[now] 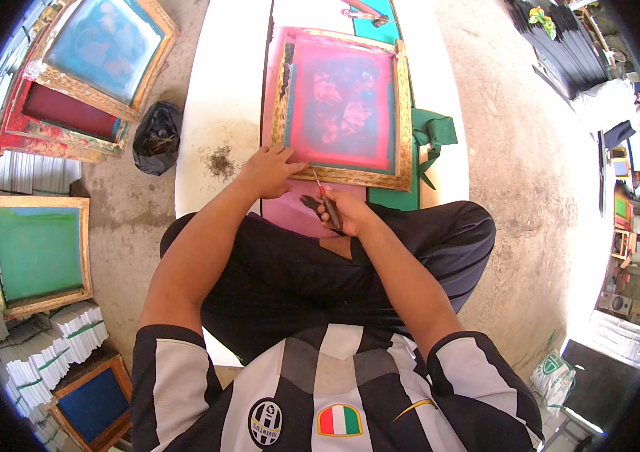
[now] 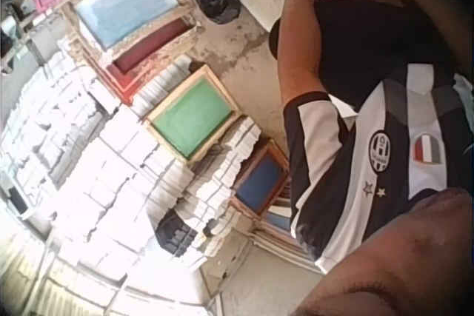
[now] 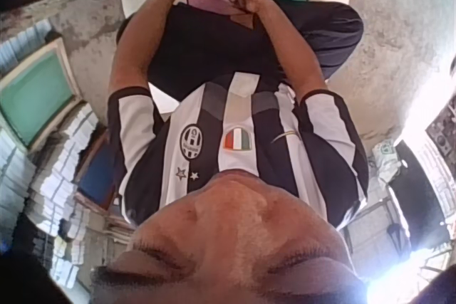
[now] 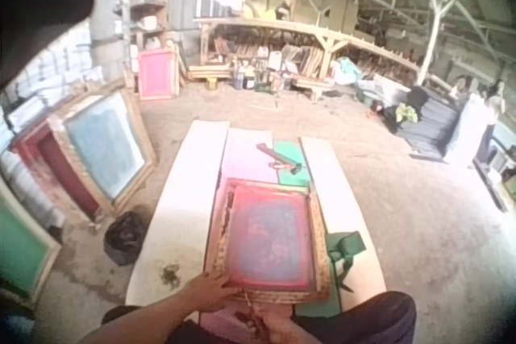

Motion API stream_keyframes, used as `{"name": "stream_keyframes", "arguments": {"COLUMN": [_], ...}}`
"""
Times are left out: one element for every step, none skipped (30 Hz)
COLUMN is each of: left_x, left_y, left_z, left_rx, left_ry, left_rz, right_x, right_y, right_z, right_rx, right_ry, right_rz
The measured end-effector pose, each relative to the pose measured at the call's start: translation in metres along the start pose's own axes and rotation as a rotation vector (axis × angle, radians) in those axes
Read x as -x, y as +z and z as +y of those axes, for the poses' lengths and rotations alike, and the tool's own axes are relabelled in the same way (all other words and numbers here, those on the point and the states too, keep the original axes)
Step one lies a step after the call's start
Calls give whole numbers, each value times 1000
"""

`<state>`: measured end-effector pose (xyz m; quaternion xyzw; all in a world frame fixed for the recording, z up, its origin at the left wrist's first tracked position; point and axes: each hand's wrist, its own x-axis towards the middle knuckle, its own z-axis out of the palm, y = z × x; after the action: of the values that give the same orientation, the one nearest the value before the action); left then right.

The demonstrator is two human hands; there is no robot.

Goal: The person scrapes dried pink ink from a screen printing frame using a small metal scraper. They repeatedly scrape the mesh surface and remove the dried ink residue.

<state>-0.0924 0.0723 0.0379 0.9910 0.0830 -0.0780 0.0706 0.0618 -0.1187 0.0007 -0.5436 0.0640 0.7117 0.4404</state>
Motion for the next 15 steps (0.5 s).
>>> {"name": "stream_keyframes", "arguments": {"left_x": [0,1,2,1,1,1,1,2,1,0,-1,-1,-2,-2,-1], "left_y": [1,3,3,3,3,3,2,1,-1,-3,-6,-8,-9,-7,-5], "left_z": [-1,-1,-1,0,0,1,0,0,1,2,3,3,3,3,2], "left_rx": [-5,-11,-17,-17,-18,-17,-7,3,14,19,24,26,20,14,9], "left_ry": [3,7,10,6,3,-4,-6,-8,-4,-12,-20,-30,-27,-25,-30], "left_rz": [11,23,33,26,18,10,-4,-18,-32,-61,-91,-121,-115,-109,-104], "right_x": [5,9,10,13,14,17,22,25,22,20,19,17,10,-1,-6], "right_y": [3,4,5,4,4,4,4,2,-5,-10,-13,-17,-27,-40,-46], "right_z": [-4,-6,-4,0,2,-1,-6,-10,-20,-32,-46,-58,-66,-69,-74], "right_rx": [111,221,342,462,583,747,908,1065,1223,1305,1386,1466,1512,1559,1609], "right_ry": [-17,-34,-98,-162,-225,-400,-577,-757,-850,-818,-784,-750,-812,-875,-940], "right_rz": [36,73,93,113,133,235,338,441,575,618,660,699,728,756,777]}}
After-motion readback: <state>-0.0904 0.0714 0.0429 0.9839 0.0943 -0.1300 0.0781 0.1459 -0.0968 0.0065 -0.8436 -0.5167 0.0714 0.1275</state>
